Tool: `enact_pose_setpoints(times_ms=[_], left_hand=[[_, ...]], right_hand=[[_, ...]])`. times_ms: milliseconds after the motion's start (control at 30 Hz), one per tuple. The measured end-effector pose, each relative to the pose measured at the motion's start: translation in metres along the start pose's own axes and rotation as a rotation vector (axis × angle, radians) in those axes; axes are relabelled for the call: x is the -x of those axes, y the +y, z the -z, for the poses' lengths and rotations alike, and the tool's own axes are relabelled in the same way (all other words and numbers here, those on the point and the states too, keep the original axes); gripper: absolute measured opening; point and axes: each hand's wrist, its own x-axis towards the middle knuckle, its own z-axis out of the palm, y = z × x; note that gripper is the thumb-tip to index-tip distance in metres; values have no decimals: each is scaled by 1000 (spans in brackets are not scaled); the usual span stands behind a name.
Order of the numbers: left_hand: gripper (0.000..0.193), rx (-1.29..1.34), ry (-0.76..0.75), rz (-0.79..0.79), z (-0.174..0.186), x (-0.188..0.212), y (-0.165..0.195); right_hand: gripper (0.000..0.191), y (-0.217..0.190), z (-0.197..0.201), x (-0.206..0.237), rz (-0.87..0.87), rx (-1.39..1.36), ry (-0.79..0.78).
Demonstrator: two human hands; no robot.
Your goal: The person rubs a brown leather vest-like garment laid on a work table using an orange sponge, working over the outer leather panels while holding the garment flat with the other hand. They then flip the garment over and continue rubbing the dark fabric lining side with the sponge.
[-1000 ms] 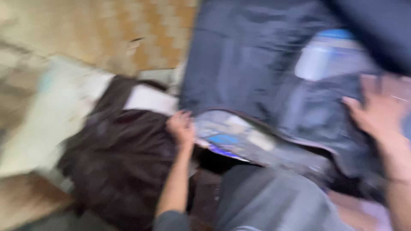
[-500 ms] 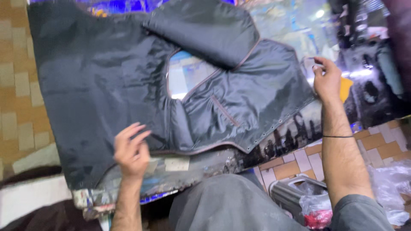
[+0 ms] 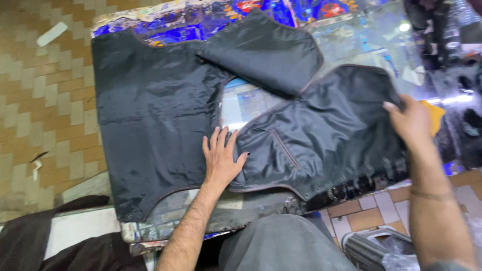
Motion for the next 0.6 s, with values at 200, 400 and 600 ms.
enact_pose_setpoints(times_ms=[200, 400, 600], left_hand=[[92, 167, 39, 54, -21, 15, -17], [95, 86, 5, -5, -34, 11, -13], [91, 28, -159, -3, -17, -1, -2]], right_hand=[[49, 91, 24, 115, -167, -96, 57], [52, 143, -3, 182, -357, -236, 118], [56, 150, -28, 206, -433, -456, 156]])
